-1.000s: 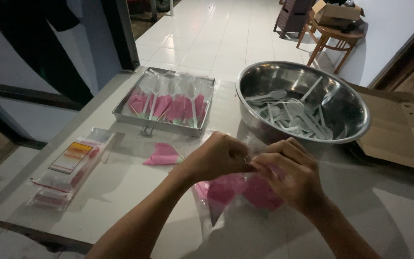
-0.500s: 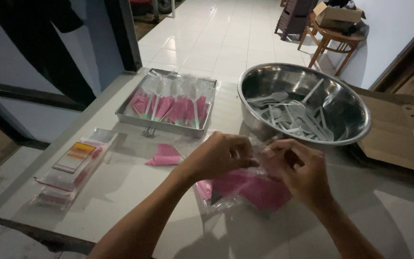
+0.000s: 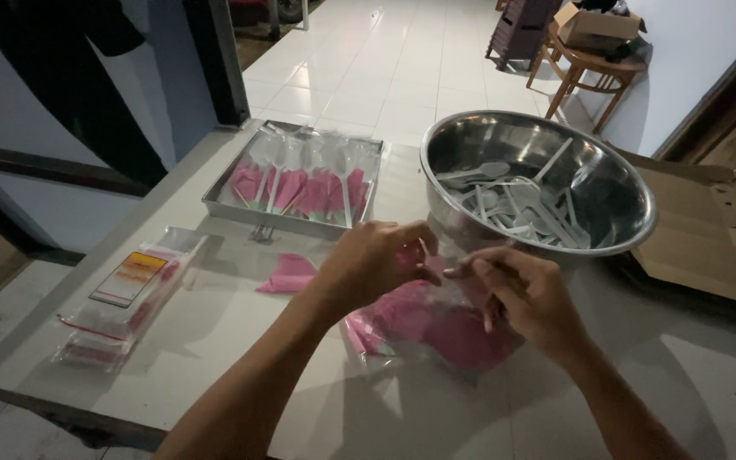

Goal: The person repeatedly picks up small plastic bags containing pink items, opens them, and inserts white plastic spoons from a metal bowl into each bag. The filled bags are then placed into a metal tray on the table.

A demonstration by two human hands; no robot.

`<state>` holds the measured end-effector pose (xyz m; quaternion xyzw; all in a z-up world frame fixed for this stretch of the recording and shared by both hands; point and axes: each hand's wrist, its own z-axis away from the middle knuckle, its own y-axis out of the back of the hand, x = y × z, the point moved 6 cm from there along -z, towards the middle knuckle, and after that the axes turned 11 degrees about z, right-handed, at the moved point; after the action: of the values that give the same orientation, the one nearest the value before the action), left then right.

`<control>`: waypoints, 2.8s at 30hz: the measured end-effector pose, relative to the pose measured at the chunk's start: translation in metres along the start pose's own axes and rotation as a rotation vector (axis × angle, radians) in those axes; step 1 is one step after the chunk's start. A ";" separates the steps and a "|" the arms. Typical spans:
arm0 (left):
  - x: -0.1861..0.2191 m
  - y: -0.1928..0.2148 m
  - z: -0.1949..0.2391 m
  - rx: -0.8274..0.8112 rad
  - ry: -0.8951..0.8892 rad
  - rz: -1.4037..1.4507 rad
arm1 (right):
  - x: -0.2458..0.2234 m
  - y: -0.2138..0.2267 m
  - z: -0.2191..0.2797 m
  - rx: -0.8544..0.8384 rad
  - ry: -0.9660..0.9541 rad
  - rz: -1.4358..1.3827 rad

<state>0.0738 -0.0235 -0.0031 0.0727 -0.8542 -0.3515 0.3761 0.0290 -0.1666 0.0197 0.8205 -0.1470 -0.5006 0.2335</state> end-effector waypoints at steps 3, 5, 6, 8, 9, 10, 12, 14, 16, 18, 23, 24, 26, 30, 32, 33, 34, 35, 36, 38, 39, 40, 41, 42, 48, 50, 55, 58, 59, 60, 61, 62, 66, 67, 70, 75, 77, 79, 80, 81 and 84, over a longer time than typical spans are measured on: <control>0.014 0.010 0.002 0.013 -0.076 -0.042 | 0.016 -0.002 0.000 -0.038 0.003 0.033; 0.007 0.006 0.000 0.020 -0.103 -0.080 | -0.003 -0.003 0.000 -0.045 -0.025 0.062; 0.005 0.004 0.000 0.026 -0.130 -0.118 | -0.011 -0.004 0.000 -0.051 -0.055 0.090; 0.026 0.013 0.000 0.037 -0.144 -0.183 | -0.002 -0.003 0.002 -0.025 -0.104 0.086; 0.037 0.018 0.001 0.050 -0.154 -0.246 | 0.005 -0.002 0.003 -0.002 -0.153 0.083; 0.039 0.018 0.002 0.050 -0.154 -0.247 | 0.003 -0.003 0.003 -0.003 -0.153 0.082; 0.044 0.018 0.003 0.089 -0.163 -0.375 | -0.001 -0.003 0.002 0.015 -0.157 -0.048; 0.039 0.013 0.002 0.129 -0.211 -0.441 | -0.010 -0.004 0.001 0.010 -0.134 -0.079; 0.037 0.011 0.003 0.169 -0.257 -0.508 | -0.010 -0.005 0.001 0.002 -0.110 -0.111; 0.036 0.011 0.002 0.192 -0.265 -0.488 | 0.005 -0.002 0.002 -0.004 -0.183 -0.069; 0.030 0.008 0.002 0.206 -0.301 -0.488 | 0.031 -0.003 0.001 -0.013 -0.194 -0.110; 0.029 0.008 0.002 0.217 -0.303 -0.475 | 0.049 -0.004 0.001 -0.026 -0.211 -0.098; 0.026 0.009 0.002 0.216 -0.325 -0.471 | 0.029 -0.003 0.001 -0.031 -0.200 -0.097; 0.024 0.008 0.002 0.216 -0.311 -0.402 | -0.003 -0.001 0.003 -0.028 -0.204 -0.104; 0.024 0.008 0.002 0.211 -0.332 -0.421 | -0.005 -0.001 0.004 -0.016 -0.215 -0.110; 0.025 0.007 0.003 0.205 -0.353 -0.441 | -0.006 -0.001 0.004 -0.007 -0.225 -0.118; 0.025 0.008 0.003 0.205 -0.354 -0.442 | 0.014 -0.001 0.003 -0.006 -0.224 -0.118; 0.025 0.008 0.003 0.214 -0.336 -0.436 | 0.032 0.000 0.001 0.001 -0.193 -0.106; 0.024 0.009 0.002 0.222 -0.317 -0.431 | 0.049 0.000 0.000 0.007 -0.162 -0.095; 0.026 0.011 0.002 0.218 -0.310 -0.434 | 0.035 0.002 0.001 0.005 -0.210 -0.108; 0.026 0.012 0.002 0.216 -0.301 -0.437 | 0.029 0.002 0.002 0.000 -0.258 -0.120; 0.026 0.013 0.002 0.217 -0.300 -0.437 | 0.024 0.003 0.001 0.000 -0.257 -0.120; 0.026 0.014 0.002 0.215 -0.291 -0.435 | 0.018 0.004 0.001 0.000 -0.242 -0.109; 0.026 0.015 0.001 0.214 -0.283 -0.433 | 0.012 0.005 0.001 0.000 -0.226 -0.097; 0.018 0.017 0.000 0.213 -0.247 -0.437 | 0.026 0.008 0.002 0.040 -0.188 -0.111; 0.021 0.019 0.001 0.213 -0.245 -0.425 | 0.023 0.012 0.005 0.098 -0.156 -0.106; 0.017 0.023 0.002 0.247 -0.280 -0.392 | 0.032 0.033 0.003 0.305 -0.123 -0.117; 0.012 0.023 0.001 0.244 -0.235 -0.396 | 0.043 0.056 0.005 0.457 -0.088 -0.114; 0.012 0.025 0.001 0.254 -0.216 -0.399 | 0.036 0.062 0.006 0.512 -0.072 -0.004; 0.012 0.026 0.002 0.264 -0.196 -0.403 | 0.029 0.067 0.008 0.565 -0.056 0.107; 0.008 0.027 0.001 0.270 -0.200 -0.391 | 0.028 0.072 0.008 0.565 -0.057 0.120; 0.003 0.028 0.001 0.284 -0.182 -0.373 | 0.014 0.074 0.008 0.569 0.098 0.358; -0.012 0.032 0.004 0.346 -0.094 -0.284 | -0.005 0.062 0.001 0.453 0.278 0.735; -0.010 0.035 0.005 0.349 -0.091 -0.267 | 0.001 0.061 0.001 0.443 0.274 0.749; -0.007 0.046 0.013 0.416 -0.081 -0.232 | 0.014 0.056 -0.002 0.372 0.198 0.911; -0.012 0.051 0.017 0.450 -0.078 -0.223 | 0.036 0.058 -0.009 0.286 0.219 0.957; -0.016 0.051 0.018 0.447 -0.072 -0.199 | 0.036 0.061 -0.016 0.250 0.171 0.945; -0.017 0.053 0.016 0.439 -0.069 -0.176 | 0.025 0.063 -0.025 0.218 0.121 0.930; -0.015 0.052 0.014 0.426 -0.074 -0.168 | 0.018 0.062 -0.030 0.156 0.055 0.903; -0.013 0.048 0.015 0.401 -0.076 -0.154 | 0.012 0.061 -0.028 0.091 -0.024 0.871; -0.016 0.043 0.010 0.356 -0.067 -0.129 | -0.006 0.060 -0.048 -0.020 -0.095 0.725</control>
<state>0.0838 0.0200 0.0108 0.1807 -0.9086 -0.2204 0.3052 0.0688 -0.2038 0.0747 0.6888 -0.4341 -0.4242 0.3965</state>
